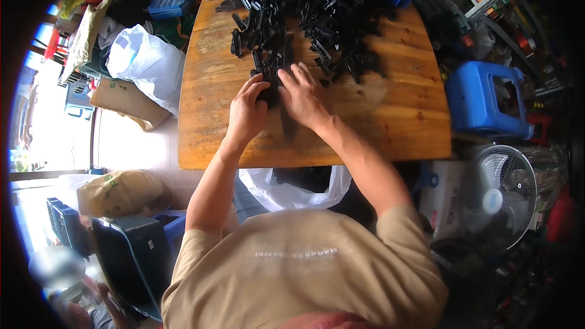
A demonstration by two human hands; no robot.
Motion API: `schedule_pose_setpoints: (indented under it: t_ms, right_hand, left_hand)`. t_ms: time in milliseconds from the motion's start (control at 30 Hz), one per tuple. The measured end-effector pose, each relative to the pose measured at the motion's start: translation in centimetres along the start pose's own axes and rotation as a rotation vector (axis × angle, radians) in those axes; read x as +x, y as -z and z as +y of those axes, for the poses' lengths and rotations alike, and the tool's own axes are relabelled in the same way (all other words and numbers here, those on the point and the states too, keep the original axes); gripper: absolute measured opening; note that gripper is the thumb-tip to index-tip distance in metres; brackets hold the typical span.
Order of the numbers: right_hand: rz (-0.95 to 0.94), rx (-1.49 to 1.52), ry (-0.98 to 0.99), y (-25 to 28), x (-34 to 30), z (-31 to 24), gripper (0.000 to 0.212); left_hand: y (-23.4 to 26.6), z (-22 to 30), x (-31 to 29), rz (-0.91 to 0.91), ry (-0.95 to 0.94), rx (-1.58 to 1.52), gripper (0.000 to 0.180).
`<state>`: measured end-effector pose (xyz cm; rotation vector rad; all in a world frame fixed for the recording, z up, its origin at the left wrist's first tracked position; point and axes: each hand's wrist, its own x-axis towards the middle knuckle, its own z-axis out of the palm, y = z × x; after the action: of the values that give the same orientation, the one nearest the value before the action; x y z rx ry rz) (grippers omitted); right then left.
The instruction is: The person sorts and inspects small black plastic components by hand at a wooden workbench.
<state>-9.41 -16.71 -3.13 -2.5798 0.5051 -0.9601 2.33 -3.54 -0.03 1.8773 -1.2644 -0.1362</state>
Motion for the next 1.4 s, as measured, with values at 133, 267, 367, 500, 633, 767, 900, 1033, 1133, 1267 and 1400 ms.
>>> schedule_pose_setpoints:
  t_ms: [133, 267, 367, 500, 633, 767, 900, 1033, 1133, 1267, 1400]
  right_hand:
    - [0.037, 0.167, 0.094, 5.1, -1.0, 0.1, 0.024]
    - [-0.151, -0.016, -0.295, 9.8, -0.3, 5.2, 0.025]
    - [-0.274, -0.088, -0.173, 9.0, -0.8, 7.2, 0.028]
    - [-0.343, -0.061, -0.225, 8.8, -1.3, 7.1, 0.025]
    - [-0.256, -0.109, -0.107, 9.8, -2.9, 6.6, 0.021]
    - [-0.023, 0.0, -0.047, 10.2, -4.4, 5.3, 0.019]
    - [-0.107, 0.45, -0.374, 11.4, -5.9, 0.8, 0.021]
    - [-0.193, 0.557, -0.432, 11.4, -7.8, 0.1, 0.019]
    - [-0.174, 0.582, -0.288, 12.7, -8.1, -1.4, 0.017]
    - [-0.068, 0.262, -0.085, 13.9, -8.1, -1.1, 0.02]
    - [-0.018, 0.468, -0.366, 13.6, -8.6, -1.4, 0.021]
  left_hand:
    - [1.7, 1.4, -2.0, 0.153, -0.027, -0.079, 0.033]
    - [2.4, 3.7, -4.4, 0.169, 0.117, -0.12, 0.018]
    - [1.7, 5.5, -5.6, -0.095, 0.121, -0.021, 0.012]
    - [1.4, 7.0, -6.6, -0.322, 0.228, 0.203, 0.029]
    - [1.0, 5.8, -7.6, -0.396, 0.249, 0.295, 0.033]
    - [1.0, 5.4, -7.9, -0.375, 0.256, 0.34, 0.03]
    - [1.0, 5.9, -7.9, -0.297, 0.283, 0.374, 0.029]
    - [0.8, 5.9, -6.8, -0.265, 0.2, 0.316, 0.03]
    - [1.2, 5.6, -6.9, -0.293, 0.187, 0.246, 0.028]
    - [2.0, 6.0, -7.6, -0.344, 0.362, -0.26, 0.028]
    - [0.6, 7.7, -9.0, -0.423, 0.554, -0.909, 0.01]
